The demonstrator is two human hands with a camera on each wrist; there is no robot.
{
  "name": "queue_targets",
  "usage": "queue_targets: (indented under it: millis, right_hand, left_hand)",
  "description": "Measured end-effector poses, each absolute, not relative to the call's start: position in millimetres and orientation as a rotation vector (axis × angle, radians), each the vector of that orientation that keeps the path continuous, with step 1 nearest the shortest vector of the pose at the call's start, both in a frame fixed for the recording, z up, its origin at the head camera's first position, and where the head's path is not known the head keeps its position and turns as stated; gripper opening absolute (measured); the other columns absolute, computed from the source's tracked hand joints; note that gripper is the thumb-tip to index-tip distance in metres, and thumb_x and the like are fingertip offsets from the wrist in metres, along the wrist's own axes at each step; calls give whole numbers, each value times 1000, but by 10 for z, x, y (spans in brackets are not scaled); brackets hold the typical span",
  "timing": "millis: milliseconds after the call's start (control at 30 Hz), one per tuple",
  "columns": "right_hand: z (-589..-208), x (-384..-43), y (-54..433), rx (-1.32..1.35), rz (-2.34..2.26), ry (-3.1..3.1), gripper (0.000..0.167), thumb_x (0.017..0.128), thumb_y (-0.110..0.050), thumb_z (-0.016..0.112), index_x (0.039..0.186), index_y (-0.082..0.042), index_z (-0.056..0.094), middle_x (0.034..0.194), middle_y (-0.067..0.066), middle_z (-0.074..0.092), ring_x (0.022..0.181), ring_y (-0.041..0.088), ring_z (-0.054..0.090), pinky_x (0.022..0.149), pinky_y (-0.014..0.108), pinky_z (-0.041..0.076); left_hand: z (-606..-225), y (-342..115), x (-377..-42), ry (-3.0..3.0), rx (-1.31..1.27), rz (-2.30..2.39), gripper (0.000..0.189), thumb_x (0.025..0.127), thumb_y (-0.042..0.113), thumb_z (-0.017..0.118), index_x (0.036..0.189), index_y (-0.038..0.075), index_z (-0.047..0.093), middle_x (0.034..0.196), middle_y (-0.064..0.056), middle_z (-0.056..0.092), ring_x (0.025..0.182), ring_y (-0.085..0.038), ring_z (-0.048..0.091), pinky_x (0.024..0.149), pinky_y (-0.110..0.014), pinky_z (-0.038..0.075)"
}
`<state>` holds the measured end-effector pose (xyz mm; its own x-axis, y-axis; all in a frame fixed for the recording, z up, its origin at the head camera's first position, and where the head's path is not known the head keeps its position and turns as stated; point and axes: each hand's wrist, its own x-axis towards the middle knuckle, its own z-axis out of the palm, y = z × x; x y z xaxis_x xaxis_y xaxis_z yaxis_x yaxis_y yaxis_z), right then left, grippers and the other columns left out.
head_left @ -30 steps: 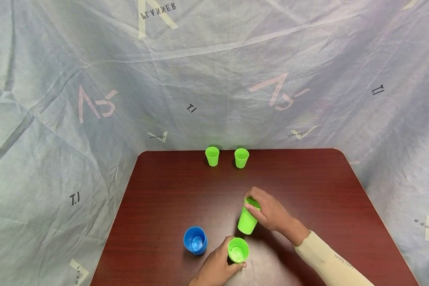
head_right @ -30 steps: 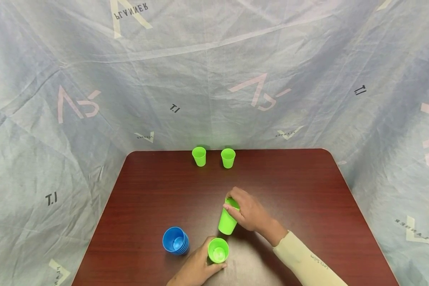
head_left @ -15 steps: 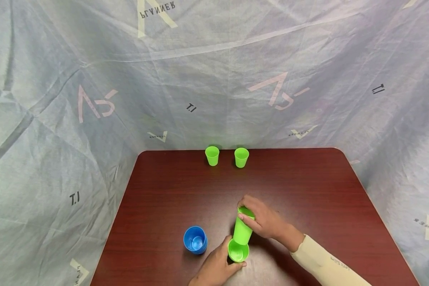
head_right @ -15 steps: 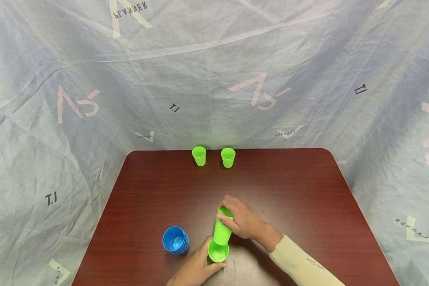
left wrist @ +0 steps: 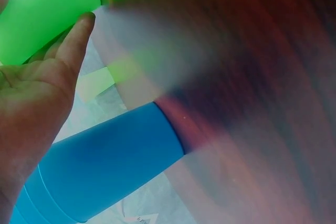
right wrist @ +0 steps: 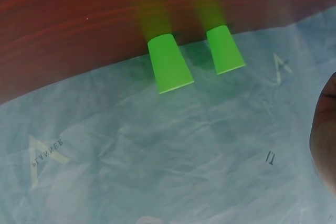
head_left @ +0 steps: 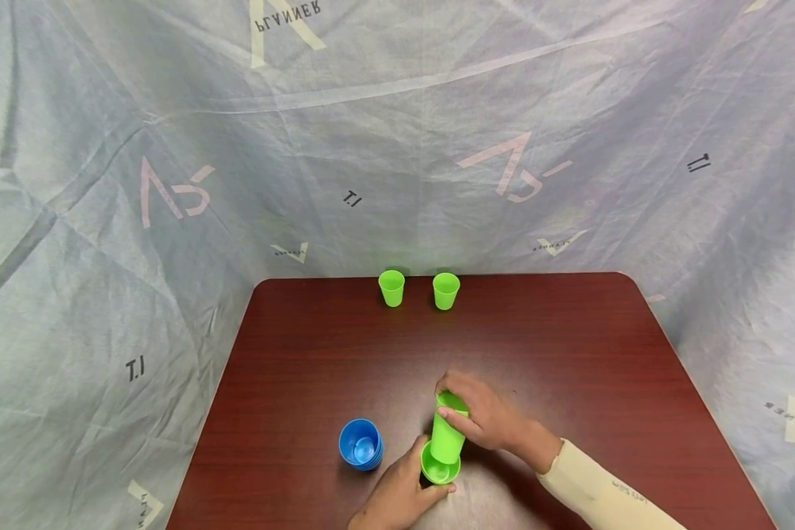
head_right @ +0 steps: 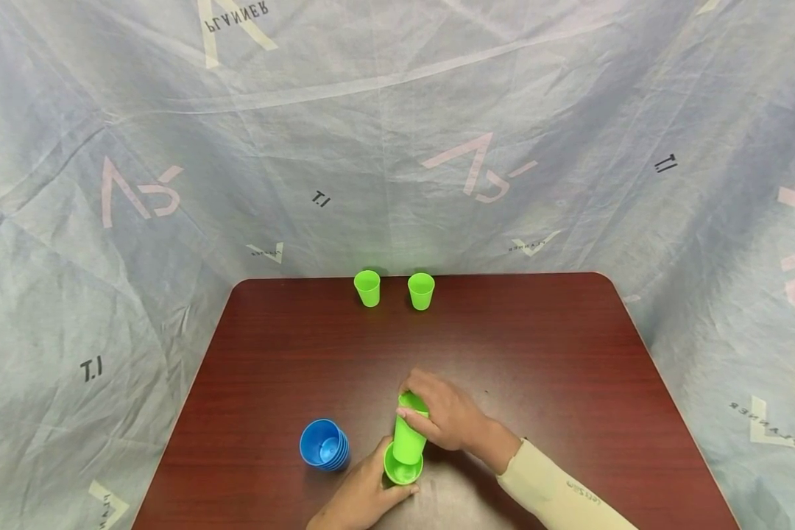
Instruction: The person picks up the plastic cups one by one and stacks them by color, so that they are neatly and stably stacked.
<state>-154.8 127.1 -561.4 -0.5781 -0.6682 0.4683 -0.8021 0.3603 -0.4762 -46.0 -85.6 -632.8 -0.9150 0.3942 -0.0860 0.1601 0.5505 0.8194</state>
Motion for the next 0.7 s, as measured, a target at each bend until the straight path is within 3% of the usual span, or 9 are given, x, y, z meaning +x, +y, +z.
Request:
queue_targets:
  millis: [267, 467, 700]
  right_hand:
    - [-5674, -1487, 1217, 1354, 1110, -2385, 20, 96, -34, 73, 107, -21, 63, 99, -12, 57, 84, -1, 52, 73, 10, 44]
    - [-5707, -1457, 1173, 1436, 1144, -2312, 26, 95, -37, 76, 108, -20, 63, 102, -11, 58, 86, 0, 54, 73, 7, 43]
    - [-5707, -1369, 1130, 1501, 1116, -2305, 32, 90, -41, 80, 109, -22, 63, 105, -11, 56, 84, -1, 52, 71, 3, 39]
  left_hand:
    - [-6332, -859, -451, 2553, 501, 1308, 72, 95, 47, 78, 152, 26, 41, 124, 10, 67, 103, 2, 60, 88, -25, 55]
    - [-6327, -857, -458, 2571, 521, 1300, 78, 96, 48, 77, 159, 29, 34, 134, 8, 66, 112, 1, 61, 93, -26, 56]
    - [-6338, -868, -461, 2580, 537, 1295, 74, 97, 48, 76, 156, 25, 38, 139, 6, 66, 117, -1, 62, 98, -27, 57]
